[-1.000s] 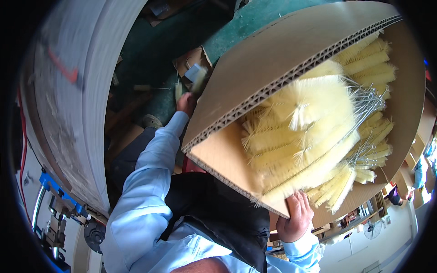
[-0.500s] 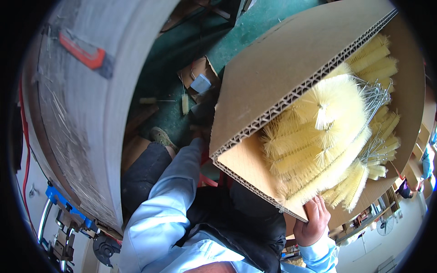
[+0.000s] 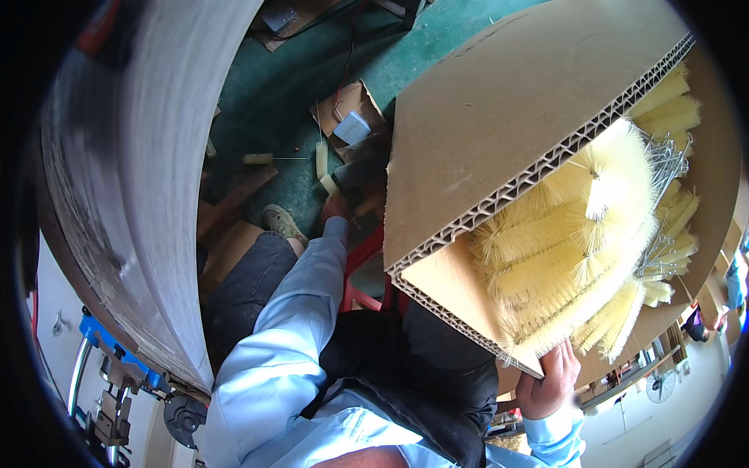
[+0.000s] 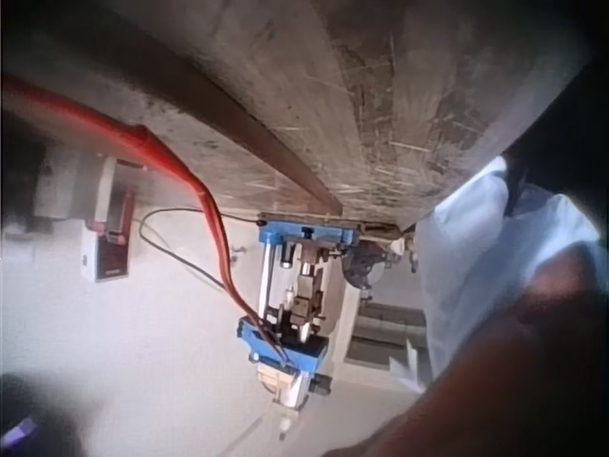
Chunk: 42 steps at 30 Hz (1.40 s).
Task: Assembling and processing industrial brushes using a pneumatic press and sorting components.
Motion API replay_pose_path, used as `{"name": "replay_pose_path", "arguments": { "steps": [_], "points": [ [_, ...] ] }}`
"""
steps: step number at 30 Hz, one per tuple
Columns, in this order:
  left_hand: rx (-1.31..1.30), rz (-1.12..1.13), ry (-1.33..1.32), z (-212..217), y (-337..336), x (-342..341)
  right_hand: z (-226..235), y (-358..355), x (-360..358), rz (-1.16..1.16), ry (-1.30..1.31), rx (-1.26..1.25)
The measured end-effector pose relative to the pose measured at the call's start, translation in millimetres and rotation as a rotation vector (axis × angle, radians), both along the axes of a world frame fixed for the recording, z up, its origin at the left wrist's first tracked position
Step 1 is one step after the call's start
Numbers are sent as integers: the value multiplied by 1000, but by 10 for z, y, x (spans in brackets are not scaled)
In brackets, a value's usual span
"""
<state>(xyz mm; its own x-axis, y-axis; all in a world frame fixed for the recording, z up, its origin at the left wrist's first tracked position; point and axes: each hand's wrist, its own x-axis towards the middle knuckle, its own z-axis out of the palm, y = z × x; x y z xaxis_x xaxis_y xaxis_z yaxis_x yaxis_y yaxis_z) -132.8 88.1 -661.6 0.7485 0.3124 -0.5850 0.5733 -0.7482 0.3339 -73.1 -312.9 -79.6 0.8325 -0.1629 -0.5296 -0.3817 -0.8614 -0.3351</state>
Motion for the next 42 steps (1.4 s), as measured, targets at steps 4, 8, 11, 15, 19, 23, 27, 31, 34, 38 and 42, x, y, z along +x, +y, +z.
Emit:
{"name": "replay_pose_path", "arguments": {
  "steps": [4,8,11,15,19,23,27,31,34,38,42],
  "points": [
    [-14,-47,-294,156,-44,215,1,-10,2,2,1,1],
    [22,2,-393,281,-81,696,4,-9,22,27,-13,-6],
    [78,126,-393,496,-126,1178,13,-19,45,19,8,10],
    [244,13,-468,784,-242,1680,38,-28,68,56,49,34],
    [262,-67,-139,652,-199,1736,50,10,57,69,74,-65],
    [384,-177,-82,124,0,1683,60,44,63,-34,47,-41],
    [365,-293,106,-205,363,1890,73,25,99,53,47,-74],
    [324,-386,-131,-87,580,1758,30,-27,155,44,1,81],
    [226,-292,-272,272,551,1562,-4,-6,184,86,-128,110],
    [-234,383,-316,1177,344,1449,81,107,113,-14,-204,227],
    [-939,874,-47,2476,139,1383,263,240,-6,68,-623,171]
  ]
}}
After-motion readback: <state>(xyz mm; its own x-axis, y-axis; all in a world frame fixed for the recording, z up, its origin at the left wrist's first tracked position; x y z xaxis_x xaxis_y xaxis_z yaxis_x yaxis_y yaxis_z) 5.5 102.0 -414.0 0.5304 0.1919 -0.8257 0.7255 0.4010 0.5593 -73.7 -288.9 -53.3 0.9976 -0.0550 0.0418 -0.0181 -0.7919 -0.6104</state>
